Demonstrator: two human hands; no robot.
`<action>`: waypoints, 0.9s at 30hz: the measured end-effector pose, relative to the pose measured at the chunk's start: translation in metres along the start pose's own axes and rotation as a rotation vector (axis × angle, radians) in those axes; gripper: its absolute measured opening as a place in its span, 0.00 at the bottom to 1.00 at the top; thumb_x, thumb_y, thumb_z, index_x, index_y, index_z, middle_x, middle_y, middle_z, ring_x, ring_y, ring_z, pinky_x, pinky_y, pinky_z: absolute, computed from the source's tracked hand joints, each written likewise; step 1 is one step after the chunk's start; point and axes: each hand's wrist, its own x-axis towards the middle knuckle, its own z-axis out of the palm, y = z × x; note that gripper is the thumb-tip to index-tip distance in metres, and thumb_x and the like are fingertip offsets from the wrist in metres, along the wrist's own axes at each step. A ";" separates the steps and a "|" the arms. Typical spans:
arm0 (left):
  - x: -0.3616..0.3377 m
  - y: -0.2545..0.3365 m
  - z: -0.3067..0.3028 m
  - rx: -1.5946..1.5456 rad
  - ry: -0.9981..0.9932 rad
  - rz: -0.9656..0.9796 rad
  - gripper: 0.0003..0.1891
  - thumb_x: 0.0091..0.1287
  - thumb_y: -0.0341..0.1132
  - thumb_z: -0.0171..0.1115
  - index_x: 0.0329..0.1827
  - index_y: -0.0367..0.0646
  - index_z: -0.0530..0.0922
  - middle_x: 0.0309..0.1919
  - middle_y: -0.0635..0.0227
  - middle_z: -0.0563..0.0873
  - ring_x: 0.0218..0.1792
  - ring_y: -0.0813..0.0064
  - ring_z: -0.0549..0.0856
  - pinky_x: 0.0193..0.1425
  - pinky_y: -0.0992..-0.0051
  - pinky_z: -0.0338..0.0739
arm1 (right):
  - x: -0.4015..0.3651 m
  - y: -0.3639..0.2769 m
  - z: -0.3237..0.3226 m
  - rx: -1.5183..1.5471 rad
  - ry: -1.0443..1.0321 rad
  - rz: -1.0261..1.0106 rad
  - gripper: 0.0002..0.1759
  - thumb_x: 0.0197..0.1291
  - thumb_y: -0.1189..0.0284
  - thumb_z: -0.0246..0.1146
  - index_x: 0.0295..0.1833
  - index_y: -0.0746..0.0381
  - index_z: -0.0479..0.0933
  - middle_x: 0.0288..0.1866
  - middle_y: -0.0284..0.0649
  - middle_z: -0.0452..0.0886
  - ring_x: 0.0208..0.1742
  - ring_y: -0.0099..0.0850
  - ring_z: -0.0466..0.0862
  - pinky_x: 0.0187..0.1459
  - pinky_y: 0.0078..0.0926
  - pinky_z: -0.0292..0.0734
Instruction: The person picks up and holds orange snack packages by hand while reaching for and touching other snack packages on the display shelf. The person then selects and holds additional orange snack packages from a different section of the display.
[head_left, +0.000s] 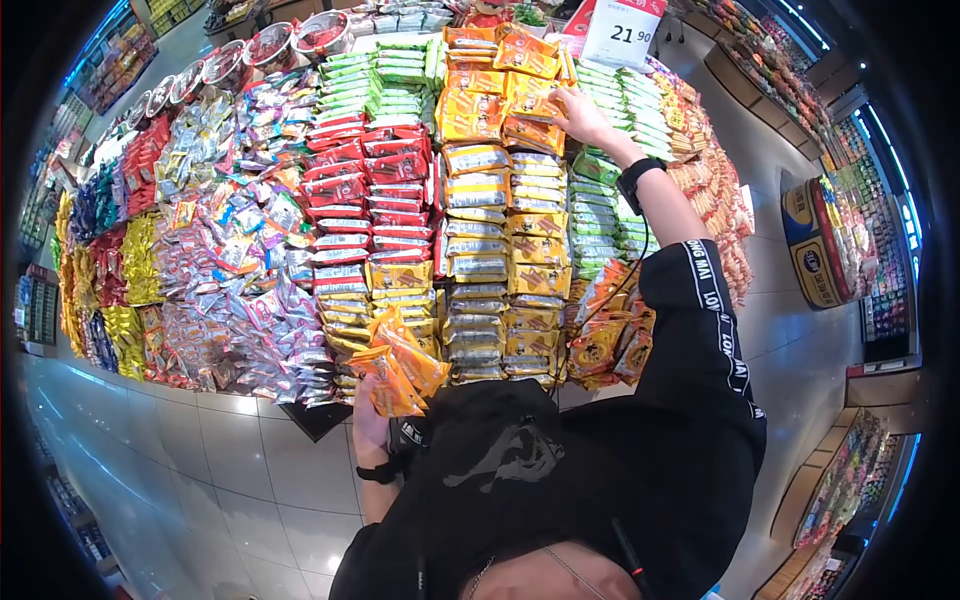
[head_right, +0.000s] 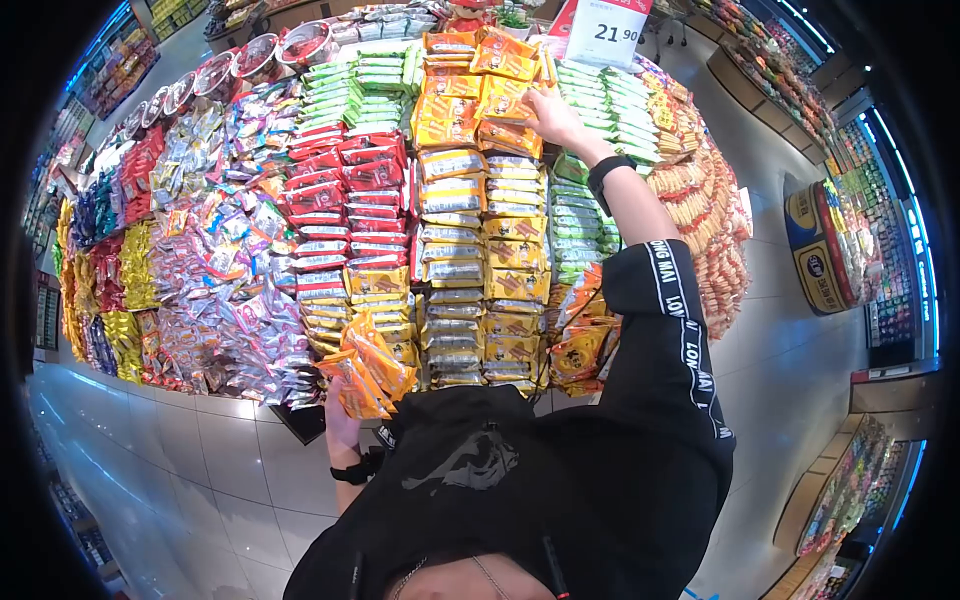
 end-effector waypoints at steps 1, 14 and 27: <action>0.000 -0.002 -0.002 -0.009 0.003 -0.014 0.24 0.75 0.43 0.55 0.69 0.41 0.69 0.62 0.64 0.80 0.62 0.68 0.80 0.68 0.63 0.74 | 0.001 -0.005 0.001 -0.009 -0.021 0.043 0.22 0.60 0.69 0.67 0.59 0.59 0.72 0.58 0.50 0.76 0.60 0.50 0.77 0.61 0.43 0.74; 0.013 -0.005 0.003 -0.073 -0.052 -0.040 0.27 0.72 0.42 0.61 0.70 0.42 0.68 0.58 0.64 0.82 0.57 0.67 0.83 0.61 0.63 0.80 | 0.017 -0.010 0.032 -0.055 0.023 -0.037 0.21 0.62 0.68 0.65 0.60 0.62 0.73 0.56 0.50 0.76 0.63 0.47 0.74 0.62 0.42 0.73; 0.024 -0.008 -0.025 -0.063 -0.146 -0.054 0.26 0.75 0.48 0.54 0.70 0.42 0.68 0.60 0.60 0.81 0.58 0.62 0.82 0.63 0.59 0.78 | 0.076 -0.067 0.072 0.042 0.096 -0.119 0.23 0.56 0.68 0.70 0.56 0.63 0.74 0.53 0.48 0.76 0.59 0.47 0.76 0.60 0.41 0.73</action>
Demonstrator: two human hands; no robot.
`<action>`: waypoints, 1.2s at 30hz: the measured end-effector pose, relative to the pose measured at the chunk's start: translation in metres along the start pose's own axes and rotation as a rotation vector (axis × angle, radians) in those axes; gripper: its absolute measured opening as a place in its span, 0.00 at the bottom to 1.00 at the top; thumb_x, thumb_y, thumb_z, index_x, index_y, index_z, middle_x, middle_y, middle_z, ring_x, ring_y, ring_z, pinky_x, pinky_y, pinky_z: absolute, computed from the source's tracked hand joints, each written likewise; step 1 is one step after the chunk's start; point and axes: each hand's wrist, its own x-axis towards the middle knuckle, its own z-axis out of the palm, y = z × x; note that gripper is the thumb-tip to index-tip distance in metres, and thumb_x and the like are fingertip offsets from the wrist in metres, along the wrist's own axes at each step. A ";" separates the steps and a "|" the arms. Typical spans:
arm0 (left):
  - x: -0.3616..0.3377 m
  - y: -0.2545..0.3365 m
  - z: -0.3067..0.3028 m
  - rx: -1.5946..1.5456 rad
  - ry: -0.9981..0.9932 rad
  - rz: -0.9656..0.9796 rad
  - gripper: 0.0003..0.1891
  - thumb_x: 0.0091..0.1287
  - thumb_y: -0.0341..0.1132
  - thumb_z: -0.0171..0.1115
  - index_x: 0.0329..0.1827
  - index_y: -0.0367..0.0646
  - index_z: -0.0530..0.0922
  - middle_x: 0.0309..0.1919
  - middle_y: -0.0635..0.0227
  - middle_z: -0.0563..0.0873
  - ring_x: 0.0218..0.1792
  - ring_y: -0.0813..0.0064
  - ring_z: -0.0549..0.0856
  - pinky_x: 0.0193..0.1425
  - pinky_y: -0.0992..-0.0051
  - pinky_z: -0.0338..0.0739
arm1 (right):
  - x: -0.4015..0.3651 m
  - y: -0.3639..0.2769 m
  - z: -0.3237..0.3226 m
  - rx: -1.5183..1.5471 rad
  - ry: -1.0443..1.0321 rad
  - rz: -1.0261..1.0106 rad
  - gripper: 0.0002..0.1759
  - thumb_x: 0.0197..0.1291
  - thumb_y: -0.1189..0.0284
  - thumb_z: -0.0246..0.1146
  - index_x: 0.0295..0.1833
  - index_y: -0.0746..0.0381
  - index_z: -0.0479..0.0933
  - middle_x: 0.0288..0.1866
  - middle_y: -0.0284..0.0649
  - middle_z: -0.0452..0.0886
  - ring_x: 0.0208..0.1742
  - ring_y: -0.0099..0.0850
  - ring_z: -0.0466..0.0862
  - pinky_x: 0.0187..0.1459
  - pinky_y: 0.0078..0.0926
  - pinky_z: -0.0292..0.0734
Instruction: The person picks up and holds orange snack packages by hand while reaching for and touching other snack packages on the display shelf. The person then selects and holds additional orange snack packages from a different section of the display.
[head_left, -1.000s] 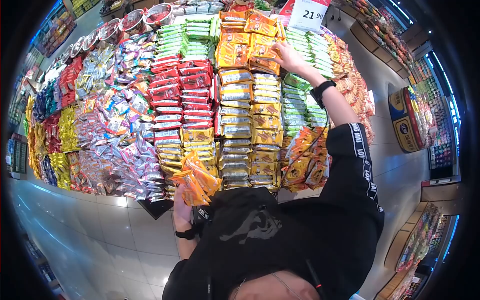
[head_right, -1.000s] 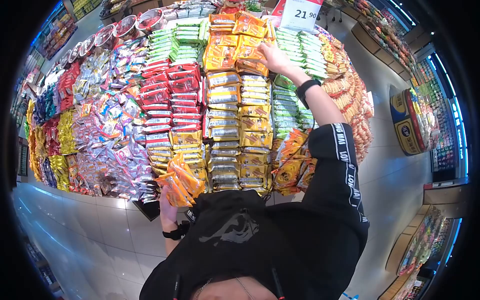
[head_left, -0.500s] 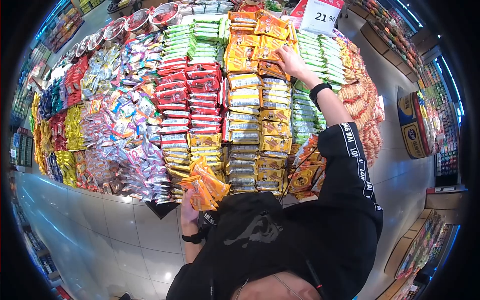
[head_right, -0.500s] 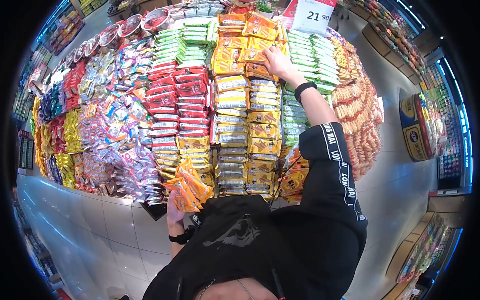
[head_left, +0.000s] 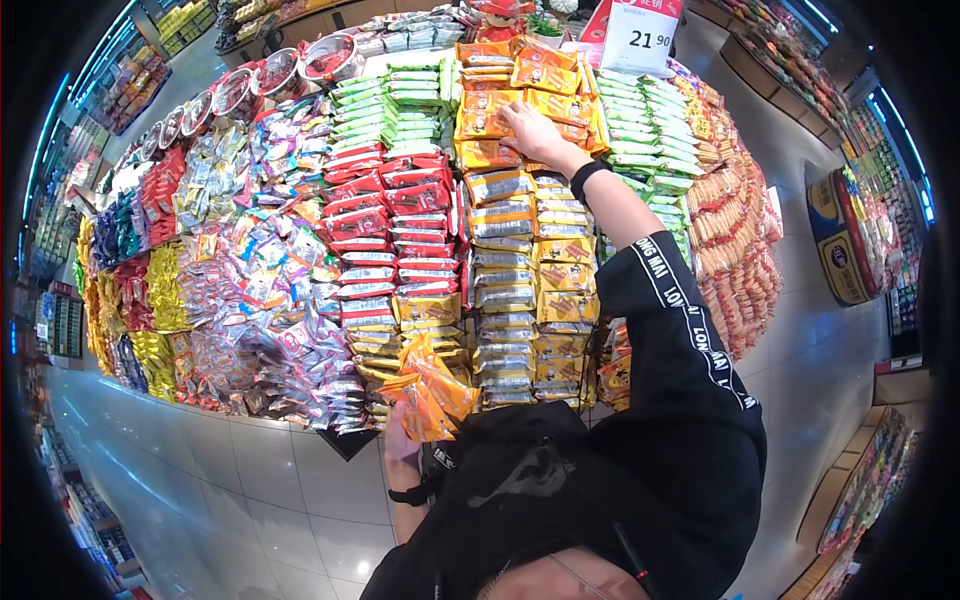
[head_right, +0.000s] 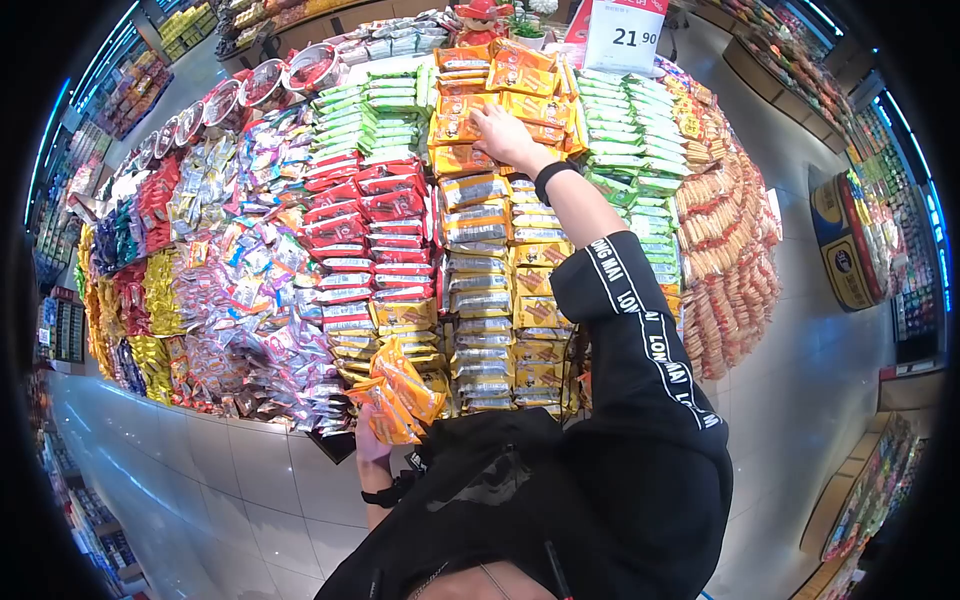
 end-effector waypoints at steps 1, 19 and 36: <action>-0.001 0.000 -0.001 -0.025 -0.014 -0.016 0.26 0.75 0.48 0.53 0.70 0.42 0.68 0.59 0.60 0.82 0.57 0.62 0.83 0.62 0.59 0.79 | -0.001 -0.001 0.001 0.030 0.000 0.015 0.23 0.56 0.67 0.70 0.55 0.63 0.74 0.53 0.48 0.76 0.59 0.47 0.75 0.60 0.41 0.73; 0.009 0.004 0.048 0.123 0.102 -0.043 0.25 0.73 0.44 0.58 0.68 0.41 0.70 0.60 0.65 0.81 0.60 0.68 0.81 0.66 0.63 0.76 | -0.107 0.047 -0.031 -0.262 -0.154 0.087 0.23 0.58 0.70 0.67 0.58 0.63 0.71 0.56 0.55 0.75 0.48 0.48 0.84 0.47 0.43 0.81; 0.004 0.003 0.055 0.112 0.049 -0.079 0.24 0.73 0.43 0.58 0.68 0.43 0.69 0.61 0.66 0.80 0.62 0.68 0.79 0.67 0.63 0.75 | -0.122 0.037 -0.016 -0.622 -0.077 -0.004 0.27 0.63 0.71 0.58 0.67 0.64 0.68 0.63 0.48 0.72 0.63 0.40 0.73 0.60 0.36 0.69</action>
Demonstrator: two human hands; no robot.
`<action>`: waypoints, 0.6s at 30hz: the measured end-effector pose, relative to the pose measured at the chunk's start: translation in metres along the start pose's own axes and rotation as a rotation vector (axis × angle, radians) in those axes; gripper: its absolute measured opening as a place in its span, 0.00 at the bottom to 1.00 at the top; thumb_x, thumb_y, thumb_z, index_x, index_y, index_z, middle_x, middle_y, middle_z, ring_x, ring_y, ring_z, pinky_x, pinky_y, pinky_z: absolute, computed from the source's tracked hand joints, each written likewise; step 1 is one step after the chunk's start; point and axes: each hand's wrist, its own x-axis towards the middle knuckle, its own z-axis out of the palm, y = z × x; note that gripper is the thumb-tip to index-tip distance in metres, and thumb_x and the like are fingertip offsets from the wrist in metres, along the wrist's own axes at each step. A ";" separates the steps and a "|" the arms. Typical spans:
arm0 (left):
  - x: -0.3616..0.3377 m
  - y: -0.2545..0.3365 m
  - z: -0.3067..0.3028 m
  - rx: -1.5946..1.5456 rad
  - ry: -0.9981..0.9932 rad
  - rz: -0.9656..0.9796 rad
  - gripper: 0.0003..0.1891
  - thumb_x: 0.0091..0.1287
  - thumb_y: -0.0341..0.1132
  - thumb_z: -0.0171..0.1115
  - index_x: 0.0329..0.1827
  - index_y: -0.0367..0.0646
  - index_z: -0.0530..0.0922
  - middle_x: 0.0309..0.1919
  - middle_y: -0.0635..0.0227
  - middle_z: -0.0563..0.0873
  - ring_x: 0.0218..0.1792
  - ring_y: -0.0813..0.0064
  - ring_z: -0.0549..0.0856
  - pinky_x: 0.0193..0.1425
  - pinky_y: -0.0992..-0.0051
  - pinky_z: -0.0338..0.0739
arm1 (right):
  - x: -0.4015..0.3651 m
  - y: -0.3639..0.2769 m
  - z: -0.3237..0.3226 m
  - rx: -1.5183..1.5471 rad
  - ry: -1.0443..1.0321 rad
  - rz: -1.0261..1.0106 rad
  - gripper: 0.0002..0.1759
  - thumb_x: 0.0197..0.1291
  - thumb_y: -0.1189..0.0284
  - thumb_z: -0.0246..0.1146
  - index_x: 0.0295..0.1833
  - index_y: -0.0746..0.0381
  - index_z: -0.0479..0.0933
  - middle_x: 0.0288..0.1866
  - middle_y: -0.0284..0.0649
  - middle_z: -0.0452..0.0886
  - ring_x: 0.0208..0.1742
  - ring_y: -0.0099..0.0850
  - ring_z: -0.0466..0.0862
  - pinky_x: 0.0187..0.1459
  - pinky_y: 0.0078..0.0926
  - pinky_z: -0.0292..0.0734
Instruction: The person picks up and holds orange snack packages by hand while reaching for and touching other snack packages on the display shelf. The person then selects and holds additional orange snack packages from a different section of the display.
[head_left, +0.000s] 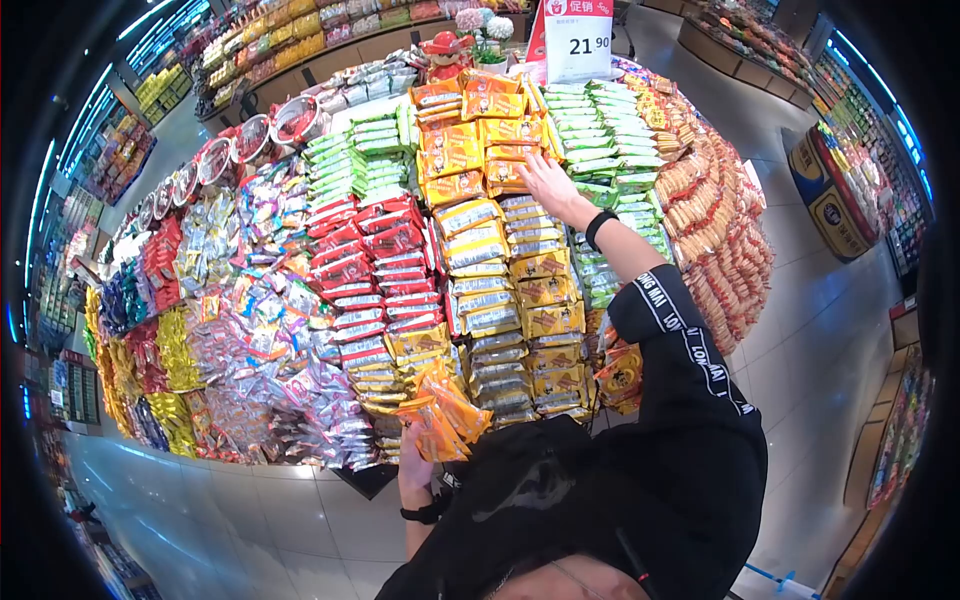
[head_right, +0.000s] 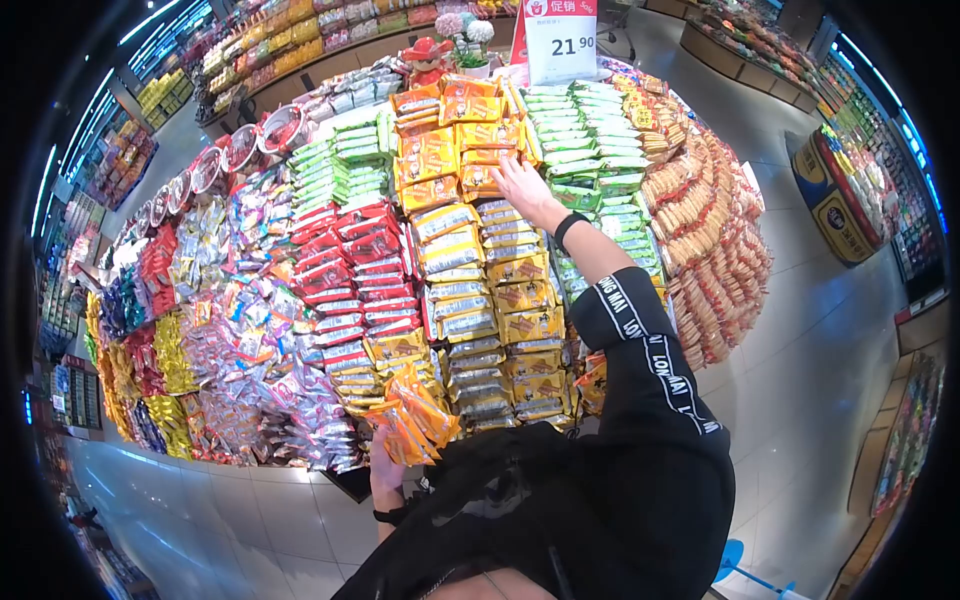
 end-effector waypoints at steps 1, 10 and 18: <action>-0.004 -0.003 -0.003 0.008 -0.013 0.008 0.24 0.73 0.43 0.58 0.68 0.43 0.69 0.61 0.66 0.80 0.62 0.68 0.79 0.67 0.63 0.75 | -0.002 0.002 -0.002 -0.057 0.069 0.004 0.25 0.63 0.71 0.57 0.65 0.64 0.69 0.61 0.47 0.73 0.61 0.39 0.73 0.60 0.35 0.69; 0.002 0.009 0.011 0.066 -0.003 0.027 0.23 0.75 0.41 0.53 0.69 0.41 0.69 0.63 0.62 0.79 0.63 0.64 0.79 0.70 0.63 0.72 | 0.003 0.000 0.013 -0.046 0.113 0.192 0.18 0.63 0.69 0.58 0.57 0.62 0.72 0.55 0.44 0.74 0.56 0.37 0.75 0.56 0.35 0.70; -0.010 0.013 0.046 0.160 0.027 0.022 0.19 0.75 0.39 0.56 0.65 0.40 0.72 0.55 0.68 0.82 0.56 0.74 0.82 0.63 0.72 0.76 | -0.003 0.011 -0.019 0.547 -0.078 0.476 0.33 0.57 0.58 0.72 0.58 0.68 0.67 0.54 0.53 0.74 0.58 0.50 0.75 0.57 0.46 0.73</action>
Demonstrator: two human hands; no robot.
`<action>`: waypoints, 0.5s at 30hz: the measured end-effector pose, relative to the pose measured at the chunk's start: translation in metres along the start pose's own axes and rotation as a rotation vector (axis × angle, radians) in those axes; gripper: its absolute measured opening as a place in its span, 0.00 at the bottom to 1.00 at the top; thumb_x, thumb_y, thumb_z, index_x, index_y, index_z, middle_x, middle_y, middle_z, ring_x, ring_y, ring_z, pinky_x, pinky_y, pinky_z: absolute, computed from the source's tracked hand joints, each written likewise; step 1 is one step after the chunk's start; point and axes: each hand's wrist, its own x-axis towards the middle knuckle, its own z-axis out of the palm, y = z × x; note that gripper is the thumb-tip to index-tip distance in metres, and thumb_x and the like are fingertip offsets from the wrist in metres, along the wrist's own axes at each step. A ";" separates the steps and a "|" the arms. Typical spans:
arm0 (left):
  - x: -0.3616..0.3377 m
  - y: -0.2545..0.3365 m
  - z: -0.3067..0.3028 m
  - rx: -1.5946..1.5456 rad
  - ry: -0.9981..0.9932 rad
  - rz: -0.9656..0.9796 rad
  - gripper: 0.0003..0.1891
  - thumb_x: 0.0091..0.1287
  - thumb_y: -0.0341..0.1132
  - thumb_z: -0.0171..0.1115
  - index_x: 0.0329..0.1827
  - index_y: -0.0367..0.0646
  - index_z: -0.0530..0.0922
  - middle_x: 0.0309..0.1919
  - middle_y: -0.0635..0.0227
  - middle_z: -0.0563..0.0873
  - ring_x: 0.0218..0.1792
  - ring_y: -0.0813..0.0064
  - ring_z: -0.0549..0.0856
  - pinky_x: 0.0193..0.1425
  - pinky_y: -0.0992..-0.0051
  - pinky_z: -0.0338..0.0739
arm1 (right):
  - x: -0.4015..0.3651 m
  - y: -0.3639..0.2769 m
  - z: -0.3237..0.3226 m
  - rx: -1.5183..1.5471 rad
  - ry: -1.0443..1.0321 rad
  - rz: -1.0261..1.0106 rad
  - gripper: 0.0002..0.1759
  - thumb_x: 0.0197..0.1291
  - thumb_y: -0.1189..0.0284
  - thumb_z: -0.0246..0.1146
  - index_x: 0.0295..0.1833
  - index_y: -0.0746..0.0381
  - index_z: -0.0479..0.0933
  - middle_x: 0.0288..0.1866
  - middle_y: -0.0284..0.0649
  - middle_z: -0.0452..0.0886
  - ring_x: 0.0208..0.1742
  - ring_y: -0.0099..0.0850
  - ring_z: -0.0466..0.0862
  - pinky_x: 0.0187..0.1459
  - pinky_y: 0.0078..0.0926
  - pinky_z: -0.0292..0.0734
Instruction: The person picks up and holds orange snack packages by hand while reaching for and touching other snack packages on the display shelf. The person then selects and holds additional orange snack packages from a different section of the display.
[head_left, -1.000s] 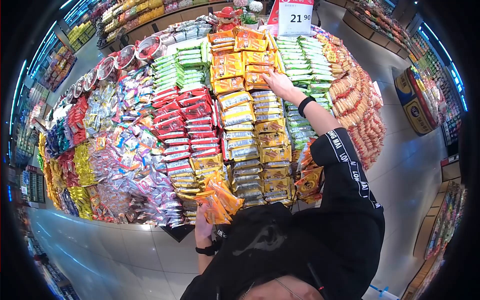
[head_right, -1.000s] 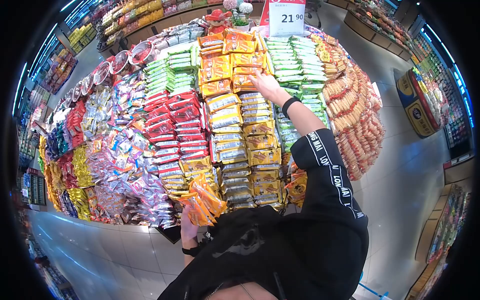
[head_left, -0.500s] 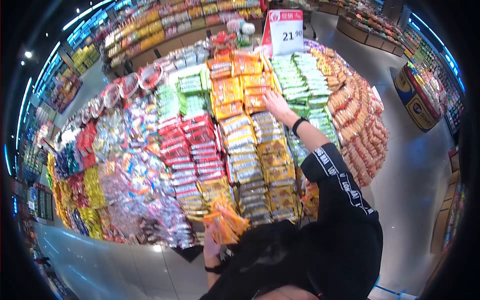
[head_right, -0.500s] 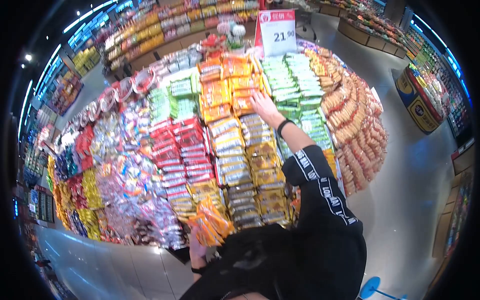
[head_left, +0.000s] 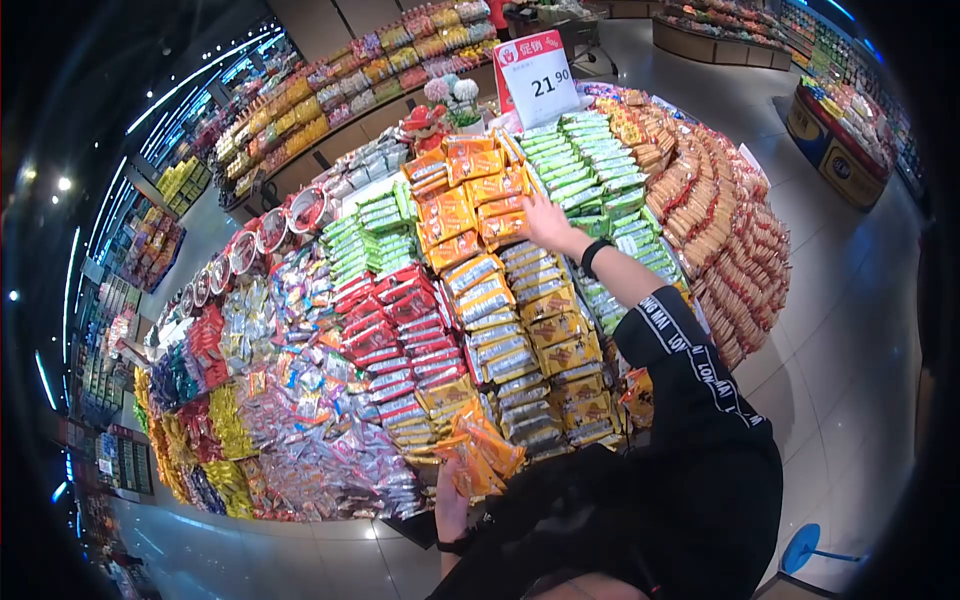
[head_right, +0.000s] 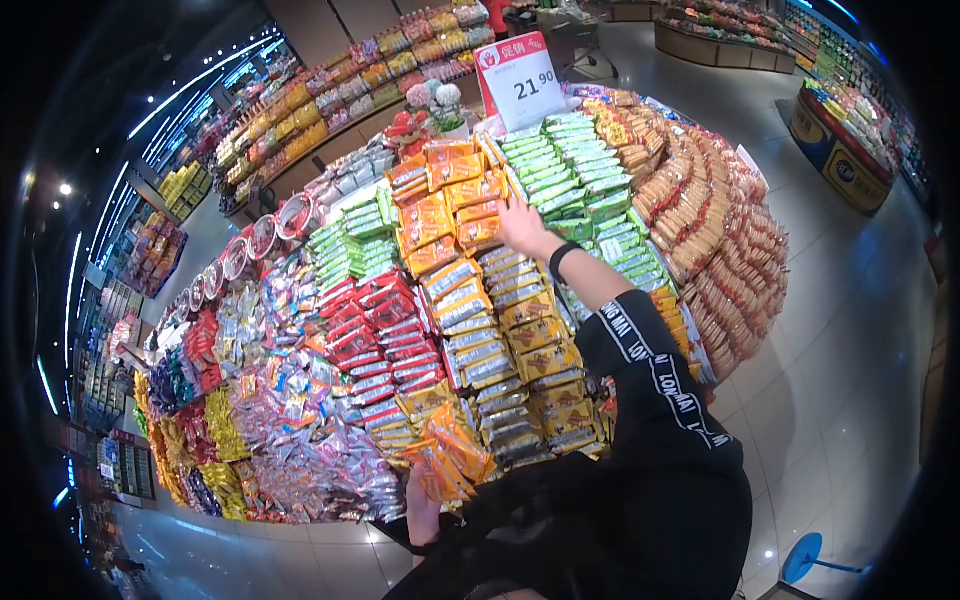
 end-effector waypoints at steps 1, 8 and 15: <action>-0.003 -0.003 -0.001 0.000 0.012 -0.004 0.19 0.75 0.39 0.56 0.65 0.40 0.72 0.55 0.68 0.82 0.56 0.74 0.82 0.63 0.72 0.76 | 0.005 0.010 0.008 0.092 -0.009 0.043 0.32 0.58 0.58 0.71 0.57 0.69 0.68 0.52 0.54 0.76 0.56 0.51 0.77 0.56 0.46 0.74; -0.020 -0.015 -0.009 -0.027 0.009 0.040 0.23 0.74 0.41 0.58 0.67 0.40 0.71 0.58 0.67 0.81 0.58 0.71 0.81 0.64 0.68 0.75 | 0.020 0.035 0.027 0.435 -0.066 0.233 0.21 0.64 0.65 0.64 0.56 0.68 0.76 0.41 0.53 0.84 0.45 0.50 0.84 0.47 0.45 0.78; -0.027 -0.019 -0.015 -0.123 0.070 0.035 0.24 0.72 0.41 0.60 0.67 0.40 0.70 0.59 0.66 0.81 0.58 0.69 0.82 0.66 0.65 0.76 | 0.025 0.023 0.039 0.319 0.002 0.080 0.24 0.62 0.73 0.58 0.65 0.64 0.72 0.56 0.53 0.78 0.60 0.51 0.77 0.59 0.46 0.74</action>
